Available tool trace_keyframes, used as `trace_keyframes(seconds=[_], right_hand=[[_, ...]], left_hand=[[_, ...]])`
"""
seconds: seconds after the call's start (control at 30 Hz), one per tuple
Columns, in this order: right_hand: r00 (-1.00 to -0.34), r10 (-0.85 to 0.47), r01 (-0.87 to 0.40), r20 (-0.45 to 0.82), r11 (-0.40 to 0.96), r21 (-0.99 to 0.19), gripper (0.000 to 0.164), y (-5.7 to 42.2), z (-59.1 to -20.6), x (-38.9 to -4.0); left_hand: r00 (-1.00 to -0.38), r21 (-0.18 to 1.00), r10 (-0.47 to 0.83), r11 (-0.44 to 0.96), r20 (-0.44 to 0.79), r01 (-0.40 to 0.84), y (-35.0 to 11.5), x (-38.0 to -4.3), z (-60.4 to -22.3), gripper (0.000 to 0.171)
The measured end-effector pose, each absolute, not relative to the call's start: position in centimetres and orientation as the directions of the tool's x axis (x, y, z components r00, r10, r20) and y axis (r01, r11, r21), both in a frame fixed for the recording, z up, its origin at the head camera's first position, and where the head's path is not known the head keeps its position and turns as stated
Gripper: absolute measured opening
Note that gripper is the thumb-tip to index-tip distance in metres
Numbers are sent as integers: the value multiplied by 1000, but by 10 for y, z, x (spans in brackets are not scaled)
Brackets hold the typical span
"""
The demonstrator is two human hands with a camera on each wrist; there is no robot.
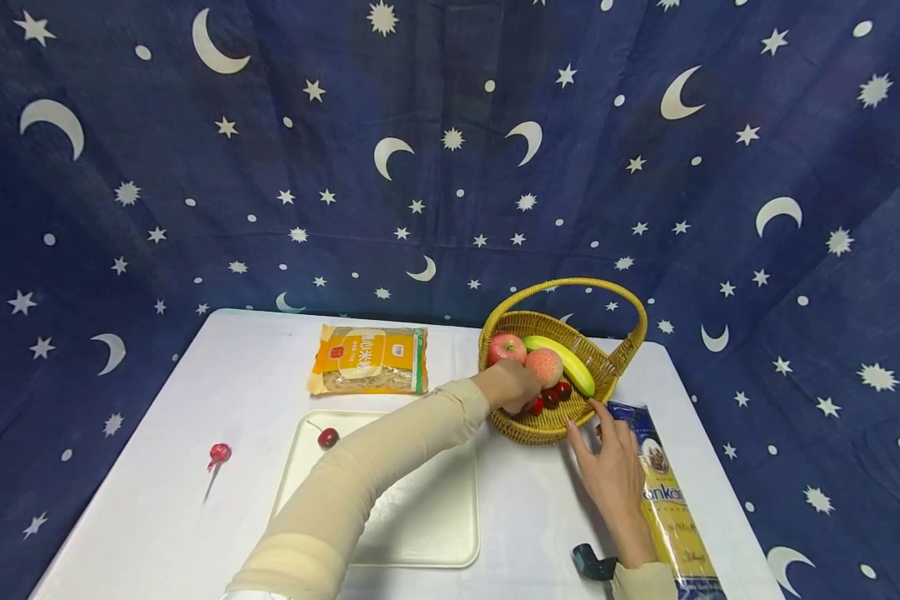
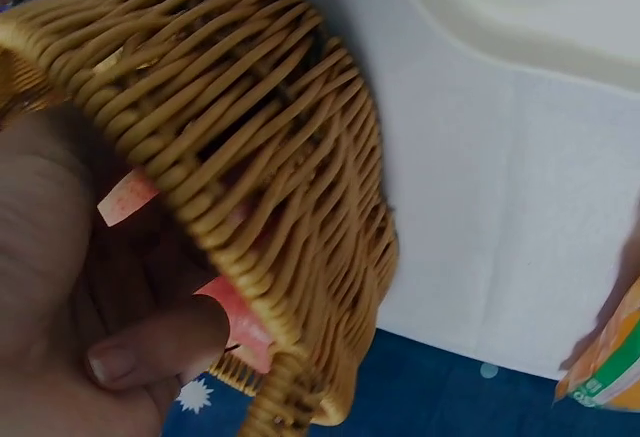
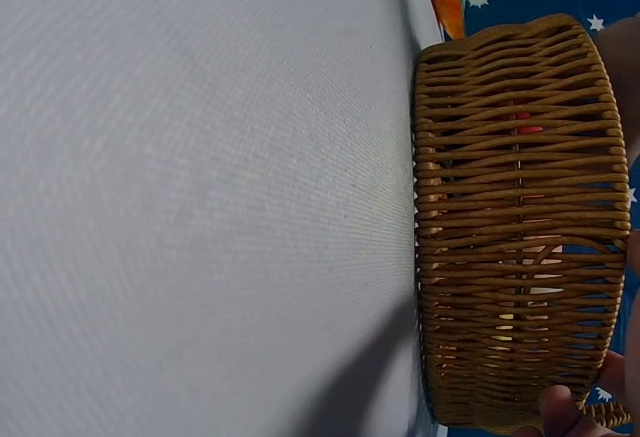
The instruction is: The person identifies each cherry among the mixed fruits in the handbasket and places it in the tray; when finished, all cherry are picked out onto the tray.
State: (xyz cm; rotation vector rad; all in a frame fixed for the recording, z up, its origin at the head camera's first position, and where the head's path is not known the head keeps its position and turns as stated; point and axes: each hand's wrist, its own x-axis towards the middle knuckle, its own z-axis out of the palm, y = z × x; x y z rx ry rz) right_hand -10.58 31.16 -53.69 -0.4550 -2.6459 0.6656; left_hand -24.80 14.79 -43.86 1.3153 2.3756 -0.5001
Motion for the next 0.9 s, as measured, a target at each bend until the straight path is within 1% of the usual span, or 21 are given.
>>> trace_keyframes(seconds=[0.2,0.37,0.53,0.7,0.9], right_hand=[[-879,385,204,280,836,-509,61,309,-536,-108],[-879,384,203,282,837,-508,62,308,-536,-109],[-881,384,206,277,838,-505,62,308,-538,-109],[-881,399,234,255,835,-498,63,309,-538,-108],[-880,408,243,244,827,-507,62,309,-536,-106]], left_hand=[[-493,-157,755,475,-432,866,143,-249,-448,16],[-485,-173,775,456,-405,873,144,-250,-444,14],[-501,-157,769,481,-397,862,142,-250,-437,7],[-519,-104,791,515,-323,851,137,-251,-432,19],[-518,-43,840,518,-163,854,122,-248,-428,26]])
